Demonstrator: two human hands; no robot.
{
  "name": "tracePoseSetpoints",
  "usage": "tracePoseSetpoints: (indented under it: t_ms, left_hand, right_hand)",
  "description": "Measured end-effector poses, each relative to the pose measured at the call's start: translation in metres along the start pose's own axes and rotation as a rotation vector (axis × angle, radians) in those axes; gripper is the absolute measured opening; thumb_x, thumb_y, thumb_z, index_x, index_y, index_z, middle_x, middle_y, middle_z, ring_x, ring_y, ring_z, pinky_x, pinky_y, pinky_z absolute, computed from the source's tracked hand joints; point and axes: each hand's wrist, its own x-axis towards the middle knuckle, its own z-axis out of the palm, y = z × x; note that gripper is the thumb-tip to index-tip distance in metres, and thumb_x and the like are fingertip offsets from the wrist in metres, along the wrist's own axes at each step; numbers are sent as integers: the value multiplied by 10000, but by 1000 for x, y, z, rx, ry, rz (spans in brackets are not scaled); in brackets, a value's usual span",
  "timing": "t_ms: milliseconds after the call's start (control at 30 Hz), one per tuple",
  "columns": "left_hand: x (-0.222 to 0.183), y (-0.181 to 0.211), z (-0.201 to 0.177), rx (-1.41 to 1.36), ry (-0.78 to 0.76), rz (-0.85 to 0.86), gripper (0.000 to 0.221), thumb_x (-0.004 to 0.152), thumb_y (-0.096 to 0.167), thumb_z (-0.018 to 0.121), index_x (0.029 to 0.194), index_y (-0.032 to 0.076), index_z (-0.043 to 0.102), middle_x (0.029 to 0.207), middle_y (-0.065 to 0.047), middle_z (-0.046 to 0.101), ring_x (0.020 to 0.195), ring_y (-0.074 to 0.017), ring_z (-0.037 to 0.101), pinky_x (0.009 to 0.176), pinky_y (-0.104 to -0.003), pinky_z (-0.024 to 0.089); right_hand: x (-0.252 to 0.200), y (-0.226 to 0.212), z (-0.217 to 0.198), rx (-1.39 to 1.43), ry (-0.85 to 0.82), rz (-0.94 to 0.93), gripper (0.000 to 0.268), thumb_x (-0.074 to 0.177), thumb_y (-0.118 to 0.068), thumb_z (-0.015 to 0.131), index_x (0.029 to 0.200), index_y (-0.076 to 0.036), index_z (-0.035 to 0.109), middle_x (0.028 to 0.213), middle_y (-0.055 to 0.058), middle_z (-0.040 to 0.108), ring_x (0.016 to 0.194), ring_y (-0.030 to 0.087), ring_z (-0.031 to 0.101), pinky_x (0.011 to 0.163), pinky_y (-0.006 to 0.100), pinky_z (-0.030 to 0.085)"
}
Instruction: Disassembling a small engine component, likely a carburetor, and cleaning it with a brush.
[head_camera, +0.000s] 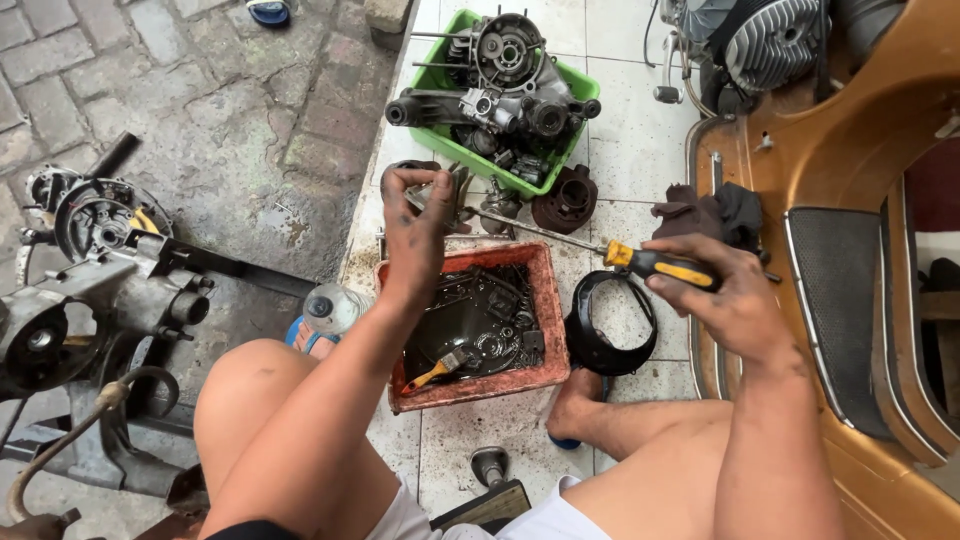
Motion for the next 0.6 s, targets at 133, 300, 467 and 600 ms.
tracePoseSetpoints:
  t_ms: [133,300,467,600]
  left_hand:
    - [2,10,-9,-51,-104,73,266,965,293,637,1026,123,441,1051,-166,621,837,-249,737,685,-335,648]
    - [-2,14,-13,36,-224,160,422,949,417,621,1187,74,560,1089,-194,663,615,-157,656,497,-279,646]
    - [7,8,-21,-343,-239,-74,310,917,360,624,993,73,536,774,-72,555,476,-190,631,353,-279,536]
    - [8,3,-22,-452,-229,-171,211,925,296,621,952,129,496,656,-53,578,423,-187,609,306,-273,428]
  right_hand:
    - [3,-11,0,-62,-70,87,392,842,-282,761,1219,-176,757,1097,17,785,874,125,699,771,263,511]
    - [3,-12,8,-73,-16,55,373,819,-284,781,1167,-152,772,1105,52,805,952,176,782,850,301,628]
    - [0,-7,11,-72,34,-188,422,770,-149,853,1175,-98,747,1134,85,763,990,140,741,904,258,626]
    - [0,-10,13,-110,58,-443,455,765,-133,866,1189,-74,709,1058,96,745,939,188,713,869,312,631]
